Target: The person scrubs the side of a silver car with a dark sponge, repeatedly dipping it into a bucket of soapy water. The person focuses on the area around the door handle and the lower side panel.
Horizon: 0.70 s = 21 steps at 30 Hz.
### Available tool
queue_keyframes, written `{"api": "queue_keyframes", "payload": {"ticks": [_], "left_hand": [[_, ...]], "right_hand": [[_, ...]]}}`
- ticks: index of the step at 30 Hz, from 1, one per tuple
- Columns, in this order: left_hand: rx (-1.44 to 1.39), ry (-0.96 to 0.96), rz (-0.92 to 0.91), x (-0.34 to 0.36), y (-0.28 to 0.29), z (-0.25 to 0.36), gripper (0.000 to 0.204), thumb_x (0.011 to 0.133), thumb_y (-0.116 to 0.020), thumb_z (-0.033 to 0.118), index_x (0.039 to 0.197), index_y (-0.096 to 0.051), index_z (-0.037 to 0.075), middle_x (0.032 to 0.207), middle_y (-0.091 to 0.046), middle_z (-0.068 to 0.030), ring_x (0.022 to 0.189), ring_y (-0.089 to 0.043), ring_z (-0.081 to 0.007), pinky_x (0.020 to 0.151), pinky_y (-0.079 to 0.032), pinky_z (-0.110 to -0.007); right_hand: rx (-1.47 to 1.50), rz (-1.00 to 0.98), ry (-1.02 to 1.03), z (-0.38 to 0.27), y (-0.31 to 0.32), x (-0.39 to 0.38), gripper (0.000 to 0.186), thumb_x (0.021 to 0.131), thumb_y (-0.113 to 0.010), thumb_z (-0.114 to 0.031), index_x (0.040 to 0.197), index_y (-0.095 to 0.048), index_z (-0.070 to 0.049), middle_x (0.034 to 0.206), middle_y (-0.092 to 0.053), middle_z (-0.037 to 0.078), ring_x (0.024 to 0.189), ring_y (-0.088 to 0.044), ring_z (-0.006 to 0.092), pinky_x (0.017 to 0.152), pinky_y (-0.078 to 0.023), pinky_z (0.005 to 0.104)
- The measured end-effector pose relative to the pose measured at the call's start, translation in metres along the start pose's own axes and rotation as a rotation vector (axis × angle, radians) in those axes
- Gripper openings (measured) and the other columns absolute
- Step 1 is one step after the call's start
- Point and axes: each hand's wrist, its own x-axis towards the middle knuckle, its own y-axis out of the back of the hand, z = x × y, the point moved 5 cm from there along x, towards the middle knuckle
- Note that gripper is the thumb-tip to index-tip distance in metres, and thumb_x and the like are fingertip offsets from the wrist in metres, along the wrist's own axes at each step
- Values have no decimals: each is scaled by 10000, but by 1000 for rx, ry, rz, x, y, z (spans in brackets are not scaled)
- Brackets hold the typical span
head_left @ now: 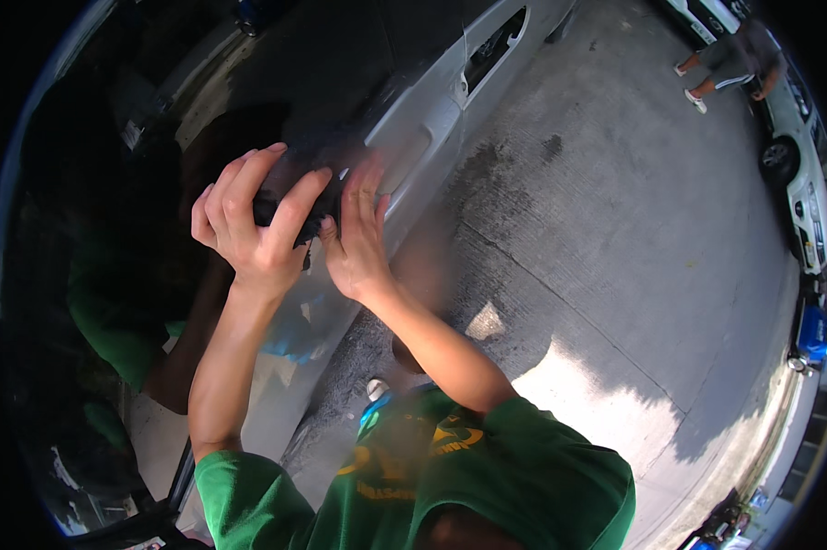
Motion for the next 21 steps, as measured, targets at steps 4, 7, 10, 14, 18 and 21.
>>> {"api": "queue_keyframes", "payload": {"ticks": [4, 7, 10, 14, 18, 21], "left_hand": [[21, -4, -2, 6, 2, -3, 284, 706, -744, 271, 983, -769, 329, 1199, -667, 13, 1105, -620, -183, 962, -345, -332], [34, -25, -29, 10, -5, 2, 253, 720, -729, 267, 964, -770, 319, 1200, -671, 15, 1103, -624, -188, 969, -345, -330], [-52, -39, -47, 9, -6, 3, 504, 557, -788, 161, 1050, -762, 266, 1235, -666, -38, 1143, -631, -247, 982, -345, -358], [-25, -34, -14, 8, -4, 0, 438, 604, -805, 183, 1031, -764, 271, 1234, -668, -35, 1135, -633, -242, 983, -348, -350], [-16, -21, 28, 12, -10, 4, 260, 695, -726, 250, 943, -775, 314, 1192, -670, 24, 1110, -622, -181, 971, -342, -317], [-10, -14, 2, 13, -12, 8, 266, 696, -725, 238, 946, -776, 311, 1191, -669, 24, 1121, -619, -180, 980, -336, -326]], "right_hand": [[27, 135, 60, 24, 63, 99, 783, 1096, -412, -360, 1632, 57, -36, 1703, 105, 240, 1570, 62, 444, 1218, -21, 643], [82, 177, 4, 26, 59, 88, 786, 1098, -408, -368, 1632, 67, -40, 1700, 105, 248, 1570, 64, 447, 1219, -33, 642], [66, 90, 17, 8, -1, 1, 806, 1087, -444, -314, 1629, 85, -38, 1689, 116, 277, 1564, 72, 465, 1218, -17, 641], [86, 135, 22, 31, 41, 73, 790, 1095, -416, -331, 1629, 88, -40, 1691, 117, 270, 1567, 72, 455, 1216, 8, 642], [71, 151, -60, 29, 63, 92, 764, 1108, -354, -375, 1627, 91, -35, 1691, 128, 264, 1570, 77, 441, 1214, 24, 643], [6, 9, -14, 10, 11, 12, 836, 1079, -422, -372, 1624, 111, -29, 1690, 141, 261, 1559, 101, 469, 1200, 23, 668]]}}
